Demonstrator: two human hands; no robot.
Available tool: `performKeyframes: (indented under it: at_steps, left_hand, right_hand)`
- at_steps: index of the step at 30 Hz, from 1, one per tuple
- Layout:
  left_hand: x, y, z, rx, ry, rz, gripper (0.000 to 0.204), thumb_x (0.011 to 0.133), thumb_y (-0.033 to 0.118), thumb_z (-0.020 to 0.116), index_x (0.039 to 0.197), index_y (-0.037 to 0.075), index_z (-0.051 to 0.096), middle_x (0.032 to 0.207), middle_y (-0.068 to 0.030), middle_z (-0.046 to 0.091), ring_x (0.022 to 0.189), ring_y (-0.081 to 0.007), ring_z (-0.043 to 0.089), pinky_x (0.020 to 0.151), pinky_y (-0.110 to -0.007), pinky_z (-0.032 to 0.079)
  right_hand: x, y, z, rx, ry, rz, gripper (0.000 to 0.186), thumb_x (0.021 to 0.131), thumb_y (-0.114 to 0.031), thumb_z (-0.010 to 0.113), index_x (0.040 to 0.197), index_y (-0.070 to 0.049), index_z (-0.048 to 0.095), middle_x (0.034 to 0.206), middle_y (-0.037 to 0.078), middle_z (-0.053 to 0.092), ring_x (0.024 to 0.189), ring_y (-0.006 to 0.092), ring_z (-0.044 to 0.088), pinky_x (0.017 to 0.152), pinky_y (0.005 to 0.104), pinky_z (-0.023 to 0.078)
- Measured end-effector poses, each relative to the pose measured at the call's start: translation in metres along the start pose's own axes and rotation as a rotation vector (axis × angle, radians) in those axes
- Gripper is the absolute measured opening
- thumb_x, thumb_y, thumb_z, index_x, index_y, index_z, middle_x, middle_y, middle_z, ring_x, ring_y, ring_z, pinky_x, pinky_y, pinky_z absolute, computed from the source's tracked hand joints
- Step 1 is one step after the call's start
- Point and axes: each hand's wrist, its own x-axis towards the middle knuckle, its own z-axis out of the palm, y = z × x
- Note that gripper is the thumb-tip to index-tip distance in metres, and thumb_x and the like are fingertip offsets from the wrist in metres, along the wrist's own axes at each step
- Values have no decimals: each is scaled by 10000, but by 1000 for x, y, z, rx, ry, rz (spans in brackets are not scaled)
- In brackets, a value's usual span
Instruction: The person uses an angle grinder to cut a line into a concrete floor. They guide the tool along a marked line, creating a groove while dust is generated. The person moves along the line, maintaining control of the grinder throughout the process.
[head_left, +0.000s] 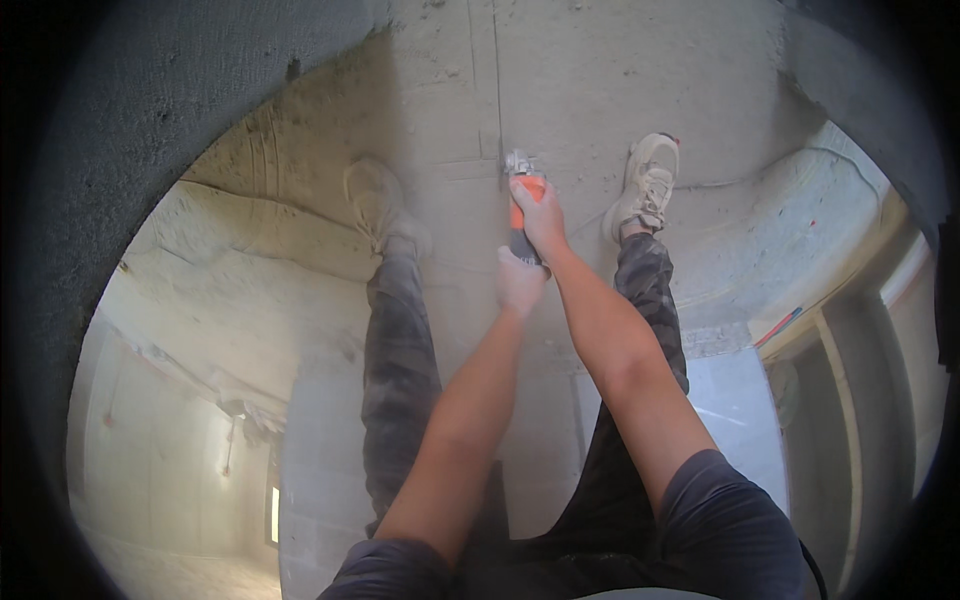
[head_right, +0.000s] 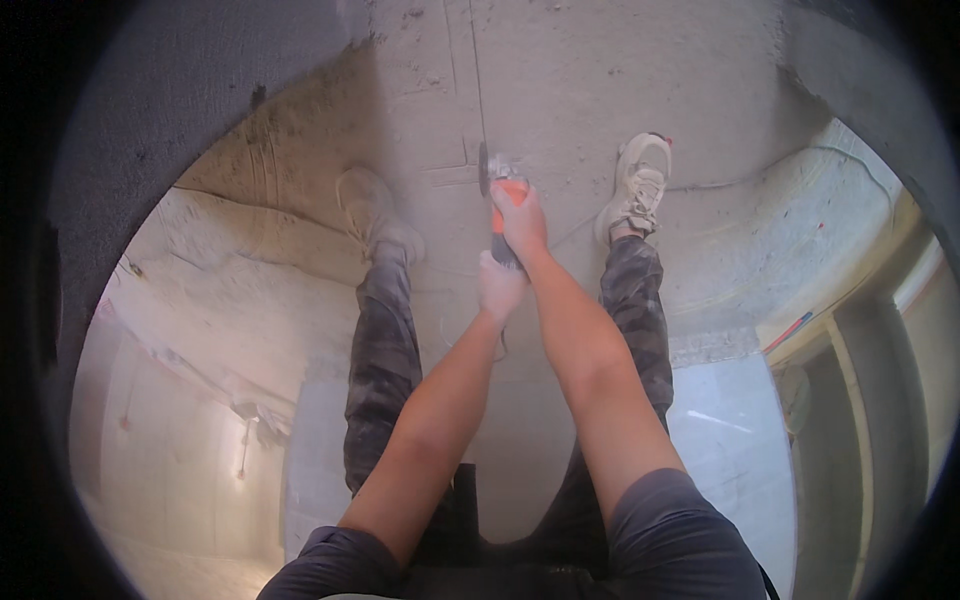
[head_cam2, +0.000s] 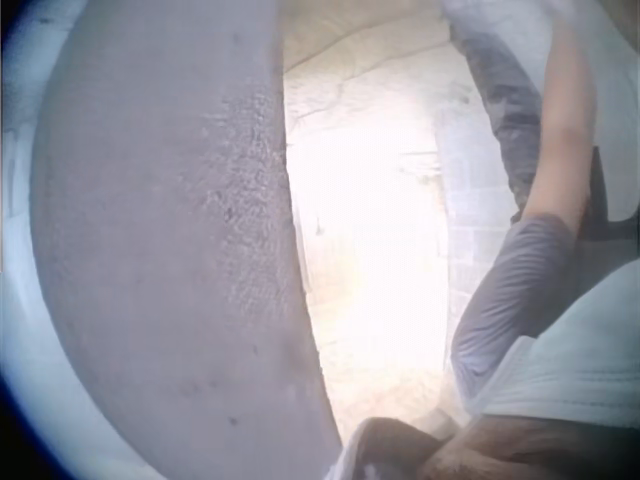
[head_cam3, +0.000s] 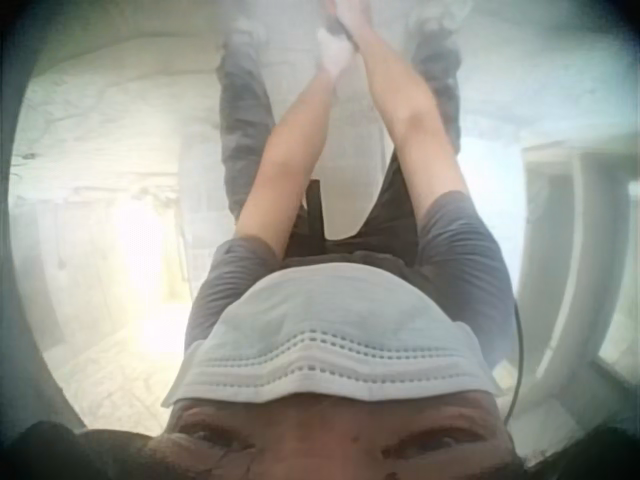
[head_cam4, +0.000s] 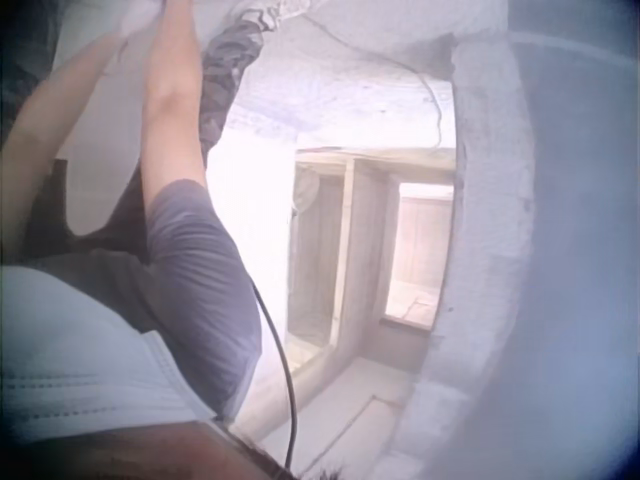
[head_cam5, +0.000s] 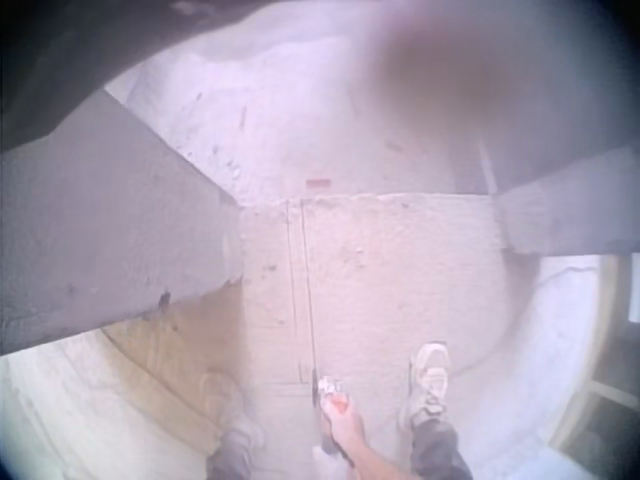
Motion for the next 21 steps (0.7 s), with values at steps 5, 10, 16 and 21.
performKeyframes:
  at_steps: [5, 10, 16, 21]
  left_hand:
    - [25, -14, -3, -13, -40, 29, 560, 721, 129, 853, 1148, -66, 546, 1056, -283, 753, 1030, -434, 774, 877, -523, 589]
    - [11, -7, -5, 20, -72, -42, 590, 695, 110, 867, 1168, -75, 567, 1050, -286, 761, 1029, -433, 781, 867, -507, 600]
    - [13, -10, -4, 8, -47, -13, 603, 697, 116, 869, 1179, -100, 577, 1060, -292, 769, 1035, -418, 788, 844, -501, 604]
    - [34, -16, 3, -76, -22, 69, 531, 710, 98, 853, 1139, -93, 604, 1033, -262, 780, 989, -390, 795, 820, -484, 602]
  right_hand:
    - [1, -18, 11, 73, -24, 16, 801, 946, -579, 789, 1437, 19, 584, 1331, 233, 712, 1218, 348, 700, 1036, 446, 539]
    - [8, 18, 18, 90, 77, 16, 619, 979, -446, 810, 1371, -1, 633, 1212, 140, 724, 1062, 224, 709, 936, 387, 571]
    - [11, 6, 9, 184, -151, 78, 741, 947, -560, 781, 1433, -40, 576, 1307, 185, 721, 1211, 338, 708, 1069, 457, 524]
    - [3, -34, 9, 77, -14, 65, 640, 948, -532, 790, 1363, -72, 629, 1217, 156, 736, 1139, 268, 718, 1021, 420, 545]
